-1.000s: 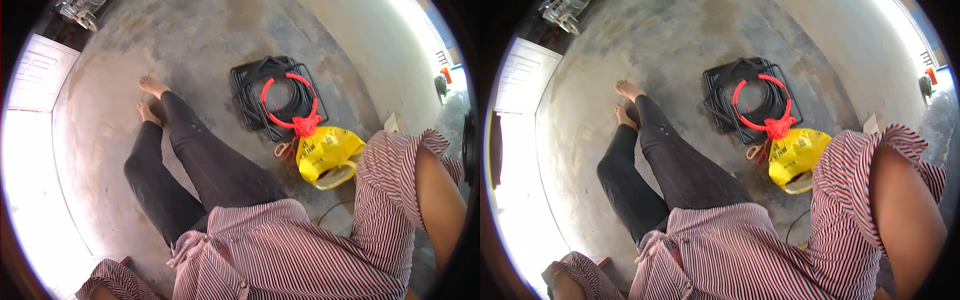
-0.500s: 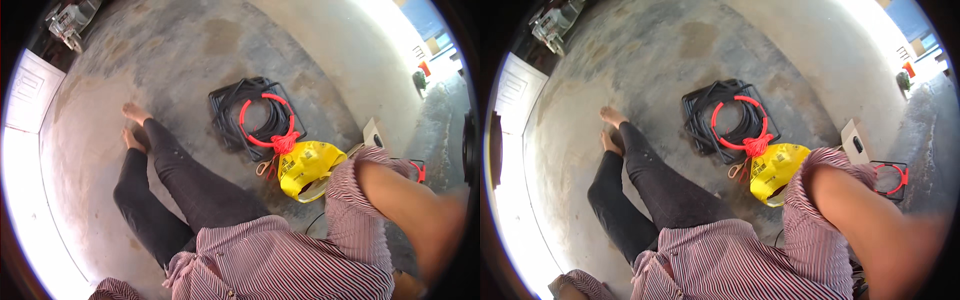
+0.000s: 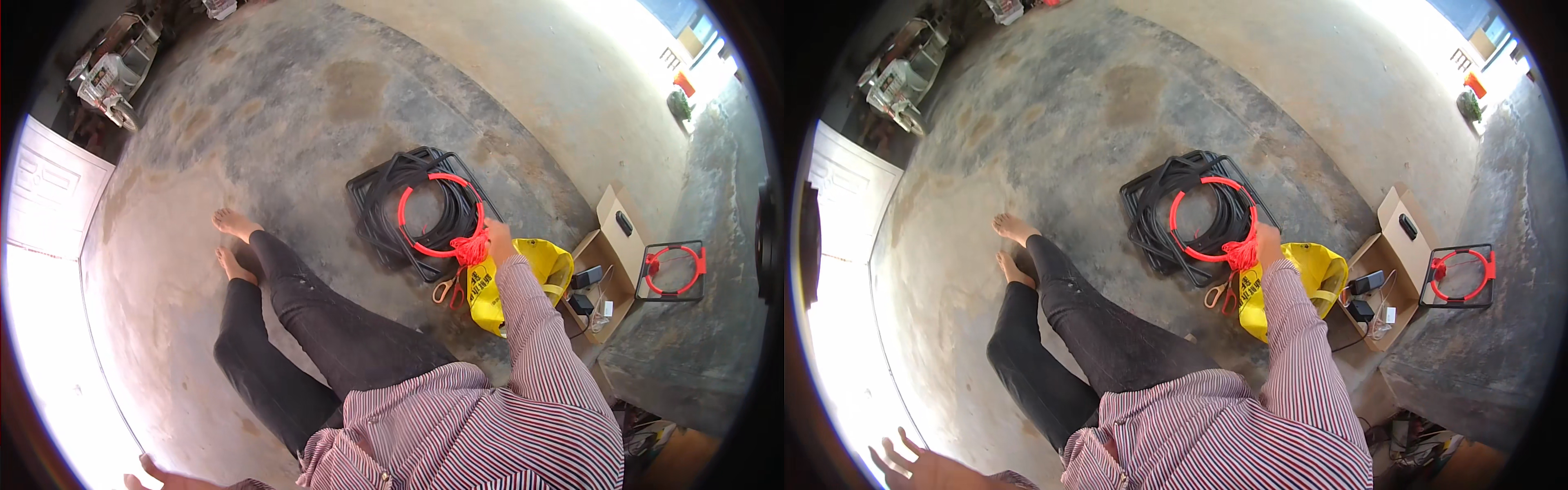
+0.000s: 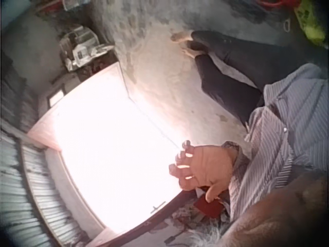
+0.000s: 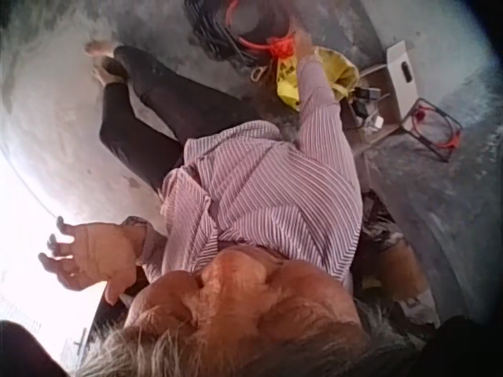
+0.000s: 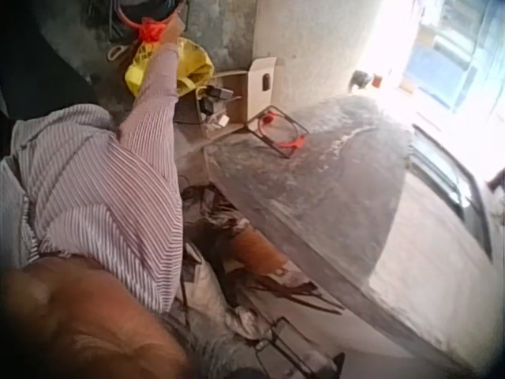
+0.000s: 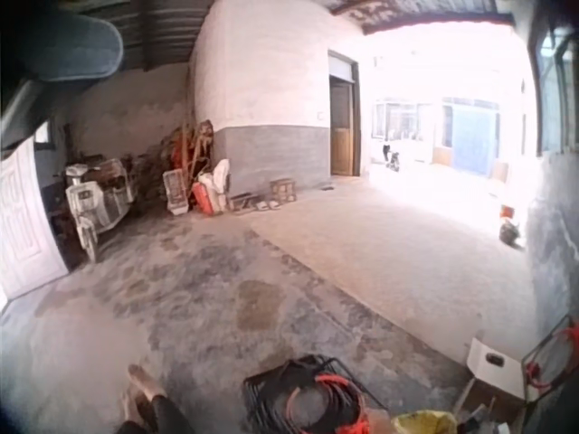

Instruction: Winding red plastic twine around a frame and creating a bundle while sitting on the floor.

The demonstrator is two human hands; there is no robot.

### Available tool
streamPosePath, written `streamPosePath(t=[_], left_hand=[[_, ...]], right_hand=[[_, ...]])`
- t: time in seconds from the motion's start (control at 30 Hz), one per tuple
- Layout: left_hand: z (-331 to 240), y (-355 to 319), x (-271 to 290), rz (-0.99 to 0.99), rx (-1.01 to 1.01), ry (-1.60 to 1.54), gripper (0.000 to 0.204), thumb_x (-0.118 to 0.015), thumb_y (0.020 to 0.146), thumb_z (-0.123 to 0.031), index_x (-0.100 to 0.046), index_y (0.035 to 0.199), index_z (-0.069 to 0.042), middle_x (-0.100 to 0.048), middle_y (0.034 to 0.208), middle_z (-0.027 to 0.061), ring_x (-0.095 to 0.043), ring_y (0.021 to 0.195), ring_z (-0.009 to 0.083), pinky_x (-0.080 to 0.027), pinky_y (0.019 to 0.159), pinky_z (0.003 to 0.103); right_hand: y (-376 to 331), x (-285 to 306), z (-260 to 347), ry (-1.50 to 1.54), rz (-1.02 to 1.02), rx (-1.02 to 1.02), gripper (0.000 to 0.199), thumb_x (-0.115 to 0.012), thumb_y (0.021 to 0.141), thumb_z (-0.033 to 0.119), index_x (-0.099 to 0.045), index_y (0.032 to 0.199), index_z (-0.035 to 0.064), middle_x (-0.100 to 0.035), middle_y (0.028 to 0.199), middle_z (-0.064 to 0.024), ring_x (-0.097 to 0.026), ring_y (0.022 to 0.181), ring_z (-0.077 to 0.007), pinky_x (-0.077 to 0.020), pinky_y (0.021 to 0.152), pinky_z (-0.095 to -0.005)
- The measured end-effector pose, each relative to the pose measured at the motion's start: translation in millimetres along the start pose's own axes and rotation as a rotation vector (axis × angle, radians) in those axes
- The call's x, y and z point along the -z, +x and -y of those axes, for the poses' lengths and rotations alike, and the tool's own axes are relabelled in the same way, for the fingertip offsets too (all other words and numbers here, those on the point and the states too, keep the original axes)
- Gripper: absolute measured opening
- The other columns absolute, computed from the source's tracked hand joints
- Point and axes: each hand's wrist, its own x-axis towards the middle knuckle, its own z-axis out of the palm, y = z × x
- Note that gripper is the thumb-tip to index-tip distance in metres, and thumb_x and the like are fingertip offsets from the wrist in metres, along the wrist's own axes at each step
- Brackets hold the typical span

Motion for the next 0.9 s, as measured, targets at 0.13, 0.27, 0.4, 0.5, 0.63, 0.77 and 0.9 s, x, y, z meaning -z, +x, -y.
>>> streamPosePath(t=[0.13, 0.27, 0.4, 0.5, 0.63, 0.77, 0.9], left_hand=[[30.1, -60.0, 18.3, 0.767, 0.023, -0.434, 0.092, -0.051, 0.086, -0.068, -0.035, 0.138, 0.007, -0.036, 0.141, 0.0328, -0.048, 0.118, 0.0406, -0.037, 0.100, 0.055], [68.1, -86.9, 33.3, 0.895, 0.192, -0.345, 0.092, -0.049, 0.086, -0.069, -0.038, 0.133, 0.010, -0.044, 0.133, 0.0333, -0.055, 0.106, 0.0406, -0.045, 0.091, 0.051], [95.5, -104.3, 53.3, 0.965, 0.345, -0.262, 0.068, -0.053, 0.091, -0.055, -0.051, 0.119, 0.007, -0.055, 0.121, 0.0307, -0.060, 0.093, 0.0369, -0.049, 0.083, 0.043], [99.9, -121.5, 59.0, 1.022, 0.305, -0.139, 0.090, -0.046, 0.085, -0.072, -0.044, 0.130, 0.006, -0.055, 0.123, 0.0197, -0.060, 0.089, 0.0216, -0.048, 0.077, 0.033], [115.5, -151.9, 71.9, 1.100, 0.404, -0.090, 0.090, -0.044, 0.085, -0.073, -0.045, 0.129, 0.006, -0.054, 0.123, 0.0219, -0.061, 0.087, 0.0220, -0.048, 0.076, 0.033], [135.5, -177.4, 90.5, 1.113, 0.460, -0.015, 0.089, -0.045, 0.085, -0.072, -0.046, 0.128, 0.006, -0.055, 0.122, 0.0228, -0.062, 0.085, 0.0223, -0.048, 0.074, 0.033], [167.8, -220.5, 115.9, 1.120, 0.456, -0.109, 0.084, -0.049, 0.087, -0.069, -0.055, 0.119, 0.008, -0.057, 0.117, 0.0237, -0.064, 0.080, 0.0244, -0.051, 0.071, 0.035]], right_hand=[[15.6, -40.1, -101.5, -0.192, 0.076, 0.025, 0.059, -0.079, 0.072, 0.023, -0.057, 0.123, 0.0041, -0.061, 0.120, -0.0128, -0.060, 0.106, -0.0317, -0.0478, 0.091, -0.0368], [29.9, -48.3, -129.1, -0.237, -0.063, -0.222, 0.063, -0.081, 0.070, 0.024, -0.057, 0.125, 0.0030, -0.061, 0.123, -0.0146, -0.059, 0.110, -0.0329, -0.0478, 0.094, -0.0356], [-1.8, -88.4, -89.2, -0.349, -0.246, -0.514, 0.060, -0.077, 0.076, 0.034, -0.058, 0.119, -0.0042, -0.061, 0.124, -0.0204, -0.058, 0.116, -0.0315, -0.0469, 0.097, -0.0349], [-24.9, -90.5, -73.8, -0.369, -0.295, -0.578, 0.093, -0.078, 0.070, 0.034, -0.031, 0.129, -0.0223, -0.051, 0.133, -0.0284, -0.054, 0.122, -0.0361, -0.0454, 0.101, -0.0358], [-3.4, -84.2, -164.7, -0.378, -0.277, -0.579, 0.081, -0.076, 0.070, 0.029, -0.042, 0.124, -0.0193, -0.056, 0.127, -0.0278, -0.056, 0.119, -0.0358, -0.0454, 0.101, -0.0356], [-21.9, -86.0, -183.4, 0.120, -0.331, -0.454, 0.051, -0.070, 0.067, 0.018, -0.059, 0.109, -0.0096, -0.066, 0.106, -0.0196, -0.065, 0.097, -0.0292, -0.0524, 0.083, -0.0356], [-53.1, -87.3, -197.9, 0.727, -0.258, -0.341, 0.038, -0.065, 0.064, 0.004, -0.055, 0.101, -0.0004, -0.061, 0.091, -0.0078, -0.062, 0.076, -0.0228, -0.0519, 0.064, -0.0366]])
